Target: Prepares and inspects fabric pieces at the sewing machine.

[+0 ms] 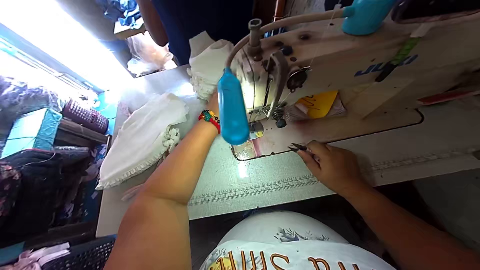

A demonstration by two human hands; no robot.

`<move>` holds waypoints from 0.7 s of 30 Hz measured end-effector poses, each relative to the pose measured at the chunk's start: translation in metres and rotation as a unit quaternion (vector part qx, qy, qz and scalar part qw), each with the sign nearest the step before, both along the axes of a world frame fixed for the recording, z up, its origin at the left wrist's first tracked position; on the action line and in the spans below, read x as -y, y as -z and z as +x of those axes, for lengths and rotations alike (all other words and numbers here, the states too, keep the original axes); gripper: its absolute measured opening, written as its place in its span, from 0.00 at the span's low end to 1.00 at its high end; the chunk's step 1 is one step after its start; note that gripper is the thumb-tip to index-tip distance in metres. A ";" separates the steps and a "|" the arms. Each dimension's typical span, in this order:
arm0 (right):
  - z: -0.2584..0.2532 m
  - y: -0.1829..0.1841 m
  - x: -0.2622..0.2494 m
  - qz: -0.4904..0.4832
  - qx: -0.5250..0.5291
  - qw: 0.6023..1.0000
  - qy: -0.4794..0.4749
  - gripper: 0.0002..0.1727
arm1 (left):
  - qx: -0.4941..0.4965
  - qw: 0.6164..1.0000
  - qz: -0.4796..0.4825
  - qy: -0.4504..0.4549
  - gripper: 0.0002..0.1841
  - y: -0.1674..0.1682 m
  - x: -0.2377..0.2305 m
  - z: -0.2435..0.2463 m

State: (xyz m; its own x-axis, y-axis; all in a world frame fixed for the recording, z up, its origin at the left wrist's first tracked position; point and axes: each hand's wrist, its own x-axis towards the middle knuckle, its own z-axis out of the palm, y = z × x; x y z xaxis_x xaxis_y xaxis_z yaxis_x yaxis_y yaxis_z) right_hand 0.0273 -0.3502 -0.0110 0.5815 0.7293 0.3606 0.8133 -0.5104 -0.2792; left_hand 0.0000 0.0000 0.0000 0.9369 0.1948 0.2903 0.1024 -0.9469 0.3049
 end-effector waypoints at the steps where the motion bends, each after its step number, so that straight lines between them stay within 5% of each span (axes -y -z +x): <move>1: -0.001 0.000 0.000 0.004 -0.003 1.000 -0.001 0.29 | 0.061 0.998 0.001 0.022 0.26 -0.013 -0.004 -0.019; 4: -0.004 -0.002 0.001 0.020 -0.015 1.000 0.007 0.29 | 0.137 0.991 -0.002 0.007 0.15 -0.058 -0.014 -0.095; 7: -0.003 -0.007 0.007 0.063 -0.019 0.997 0.042 0.26 | 0.176 0.979 0.033 -0.095 0.14 -0.069 -0.026 -0.187; 10: 0.010 -0.022 0.020 0.048 -0.074 0.986 0.140 0.30 | 0.086 0.977 0.021 -0.194 0.16 -0.062 -0.022 -0.252; 14: 0.048 -0.038 0.026 -0.076 -0.137 0.956 0.248 0.29 | -0.075 0.953 0.046 -0.289 0.33 -0.037 -0.019 -0.279; 18: 0.049 -0.038 0.033 -0.086 -0.054 0.977 0.188 0.21 | -0.061 0.945 0.060 -0.316 0.22 -0.034 -0.028 -0.275; 21: 0.019 -0.049 0.027 -0.015 -0.024 0.995 0.096 0.19 | -0.010 0.926 -0.044 -0.374 0.20 -0.062 -0.034 -0.270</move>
